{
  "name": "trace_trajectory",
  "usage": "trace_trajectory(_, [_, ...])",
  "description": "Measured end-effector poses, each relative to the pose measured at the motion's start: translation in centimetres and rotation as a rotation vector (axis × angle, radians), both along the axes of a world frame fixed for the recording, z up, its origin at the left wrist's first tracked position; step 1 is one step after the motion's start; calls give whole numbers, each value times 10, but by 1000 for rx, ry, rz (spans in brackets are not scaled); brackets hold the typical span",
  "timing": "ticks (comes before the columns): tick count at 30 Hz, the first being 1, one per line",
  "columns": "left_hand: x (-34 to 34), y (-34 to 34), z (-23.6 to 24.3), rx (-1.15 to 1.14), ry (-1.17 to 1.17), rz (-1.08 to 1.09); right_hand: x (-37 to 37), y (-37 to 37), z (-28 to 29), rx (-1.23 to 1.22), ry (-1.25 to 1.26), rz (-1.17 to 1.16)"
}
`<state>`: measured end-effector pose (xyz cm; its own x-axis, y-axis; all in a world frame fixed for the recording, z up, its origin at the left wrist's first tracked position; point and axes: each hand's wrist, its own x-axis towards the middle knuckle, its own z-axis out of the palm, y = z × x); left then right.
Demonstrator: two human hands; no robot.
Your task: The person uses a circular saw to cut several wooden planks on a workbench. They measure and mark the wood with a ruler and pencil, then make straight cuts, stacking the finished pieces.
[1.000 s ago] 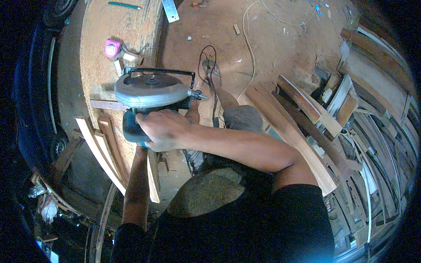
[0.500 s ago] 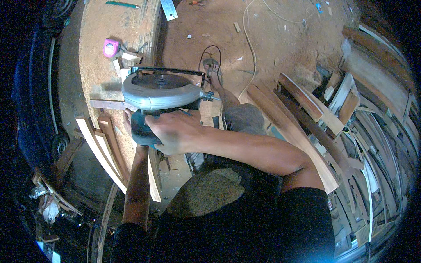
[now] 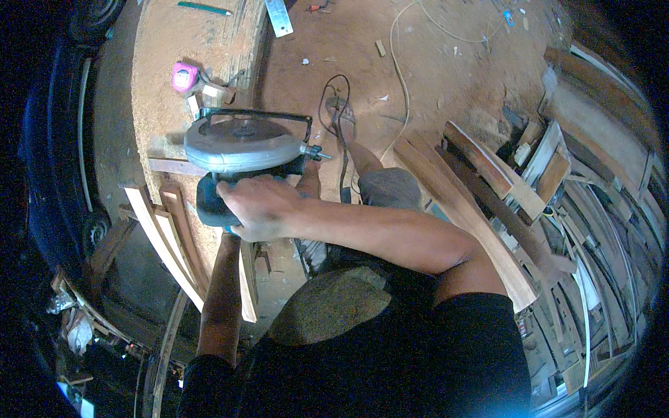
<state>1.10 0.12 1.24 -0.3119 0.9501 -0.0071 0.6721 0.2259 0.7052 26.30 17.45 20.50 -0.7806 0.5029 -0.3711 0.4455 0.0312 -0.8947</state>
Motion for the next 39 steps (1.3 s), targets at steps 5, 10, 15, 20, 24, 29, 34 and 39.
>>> trace_trajectory(5, [-3,-2,4,-75,-32,48,-8,5,4,-33,2,15])
trace_trajectory(10, [18,13,17,54,-486,362,-14,10,3,-36,-14,28])
trace_trajectory(15, [9,11,13,3,-392,255,-24,13,2,-49,-12,45])
trace_trajectory(20, [3,14,11,-35,-338,172,-32,19,4,-28,13,17])
trace_trajectory(24, [2,14,9,-59,-305,115,-40,21,4,-56,-4,32])
trace_trajectory(29, [1,15,9,-88,-273,41,-49,25,3,-53,-28,41])
trace_trajectory(34, [0,17,12,-109,-242,-6,-55,28,6,-52,-27,56])
trace_trajectory(39, [-3,20,15,-116,-188,-45,-63,30,5,-67,-31,61])
